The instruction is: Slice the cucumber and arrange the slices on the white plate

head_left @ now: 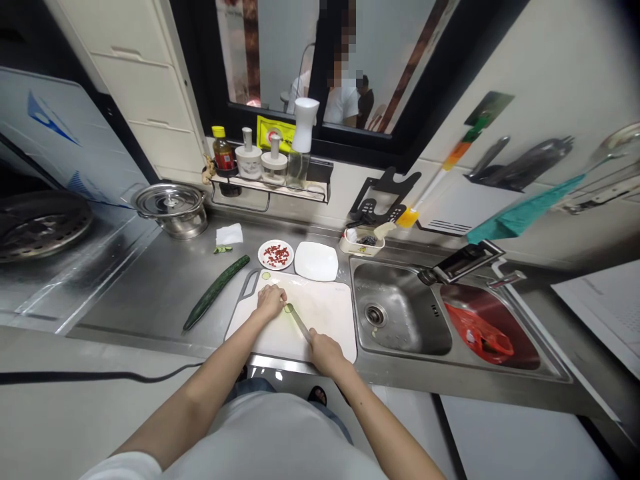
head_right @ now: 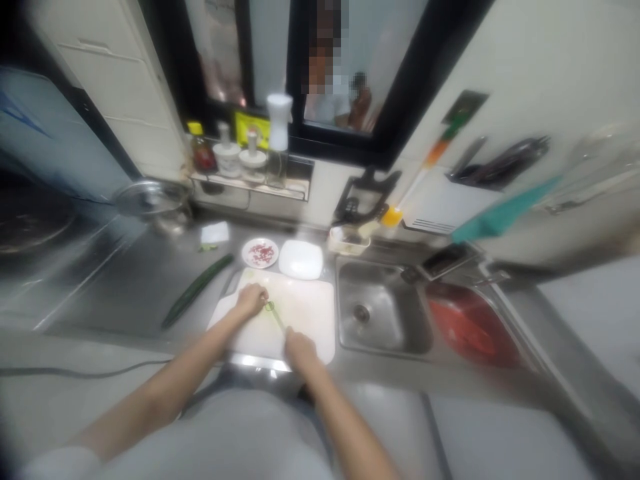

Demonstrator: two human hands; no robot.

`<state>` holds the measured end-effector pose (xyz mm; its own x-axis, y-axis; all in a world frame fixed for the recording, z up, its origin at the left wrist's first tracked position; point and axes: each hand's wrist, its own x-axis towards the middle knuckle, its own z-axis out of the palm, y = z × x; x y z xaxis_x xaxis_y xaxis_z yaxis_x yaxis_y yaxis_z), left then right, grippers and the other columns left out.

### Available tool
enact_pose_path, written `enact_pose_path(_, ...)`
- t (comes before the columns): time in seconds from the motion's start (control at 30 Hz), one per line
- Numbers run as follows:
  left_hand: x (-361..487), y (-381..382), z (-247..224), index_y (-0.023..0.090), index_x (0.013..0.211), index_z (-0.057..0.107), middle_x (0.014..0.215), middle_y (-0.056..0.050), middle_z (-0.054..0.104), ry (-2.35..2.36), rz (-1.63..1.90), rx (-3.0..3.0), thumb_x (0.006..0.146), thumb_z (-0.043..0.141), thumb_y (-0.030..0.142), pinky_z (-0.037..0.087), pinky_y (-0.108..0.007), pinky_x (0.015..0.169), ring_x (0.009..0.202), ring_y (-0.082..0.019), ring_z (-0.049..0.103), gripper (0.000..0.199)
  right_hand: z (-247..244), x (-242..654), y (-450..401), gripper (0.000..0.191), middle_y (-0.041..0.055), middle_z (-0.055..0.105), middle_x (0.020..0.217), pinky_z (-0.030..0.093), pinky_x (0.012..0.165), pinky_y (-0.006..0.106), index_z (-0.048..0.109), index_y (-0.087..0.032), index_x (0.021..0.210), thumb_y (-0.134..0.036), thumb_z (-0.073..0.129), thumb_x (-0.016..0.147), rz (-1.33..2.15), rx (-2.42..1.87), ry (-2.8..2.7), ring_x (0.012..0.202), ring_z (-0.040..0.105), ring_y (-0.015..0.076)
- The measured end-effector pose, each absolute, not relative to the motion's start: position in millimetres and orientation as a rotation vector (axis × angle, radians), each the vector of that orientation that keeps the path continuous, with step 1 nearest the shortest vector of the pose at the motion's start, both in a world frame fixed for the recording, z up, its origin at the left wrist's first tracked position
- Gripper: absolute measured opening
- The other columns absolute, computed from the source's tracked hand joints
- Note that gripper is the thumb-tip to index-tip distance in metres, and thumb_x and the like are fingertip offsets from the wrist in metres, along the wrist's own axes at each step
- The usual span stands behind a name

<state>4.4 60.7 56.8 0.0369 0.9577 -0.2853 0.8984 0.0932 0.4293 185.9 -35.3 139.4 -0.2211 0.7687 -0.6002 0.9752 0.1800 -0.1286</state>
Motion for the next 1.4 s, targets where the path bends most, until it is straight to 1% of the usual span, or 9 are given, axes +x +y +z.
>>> enact_pose_path(0.2, 5, 58, 62, 0.023, 0.086, 0.068, 0.107, -0.006, 0.063, 1.871, 0.160, 1.827, 0.078, 0.063, 0.026, 0.036, -0.035, 0.089, 0.106, -0.024, 0.050, 0.009, 141, 190, -40, 0.032, 0.0164, 0.068, 0.102, 0.044, 0.071, 0.032, 0.051, -0.014, 0.117, -0.012, 0.037, 0.088, -0.696, 1.650, 2.066, 0.095, 0.065, 0.0264)
enact_pose_path(0.4, 8, 56, 63, 0.024, 0.085, 0.068, 0.108, -0.005, 0.062, 1.879, 0.156, 1.821, 0.078, 0.062, 0.026, 0.036, -0.035, 0.090, 0.107, -0.023, 0.049, 0.009, 140, 197, -50, 0.034, 0.0181, 0.068, 0.103, 0.045, 0.073, 0.032, 0.052, -0.012, 0.119, -0.013, 0.034, 0.090, -0.719, 1.687, 2.059, 0.098, 0.065, 0.0269)
enact_pose_path(0.53, 9, 56, 63, 0.024, 0.085, 0.068, 0.106, -0.005, 0.063, 1.882, 0.161, 1.814, 0.078, 0.063, 0.025, 0.036, -0.034, 0.090, 0.107, -0.023, 0.049, 0.009, 141, 198, -54, 0.037, 0.0184, 0.068, 0.104, 0.046, 0.075, 0.033, 0.053, -0.011, 0.120, -0.011, 0.034, 0.089, -0.707, 1.692, 2.064, 0.099, 0.064, 0.0279)
enact_pose_path(0.9, 9, 57, 60, 0.023, 0.083, 0.069, 0.105, -0.005, 0.063, 1.882, 0.153, 1.819, 0.078, 0.062, 0.023, 0.036, -0.034, 0.088, 0.106, -0.024, 0.049, 0.009, 143, 203, -56, 0.038, 0.0161, 0.068, 0.103, 0.044, 0.073, 0.030, 0.053, -0.013, 0.119, -0.009, 0.033, 0.088, -0.694, 1.682, 2.042, 0.098, 0.065, 0.0261)
enact_pose_path(1.4, 8, 58, 63, 0.024, 0.083, 0.069, 0.107, -0.005, 0.063, 1.892, 0.142, 1.806, 0.078, 0.061, 0.023, 0.037, -0.035, 0.088, 0.106, -0.024, 0.050, 0.010, 137, 199, -49, 0.037, 0.0179, 0.067, 0.104, 0.044, 0.072, 0.032, 0.051, -0.011, 0.121, -0.012, 0.034, 0.089, -0.716, 1.664, 2.064, 0.098, 0.064, 0.0271)
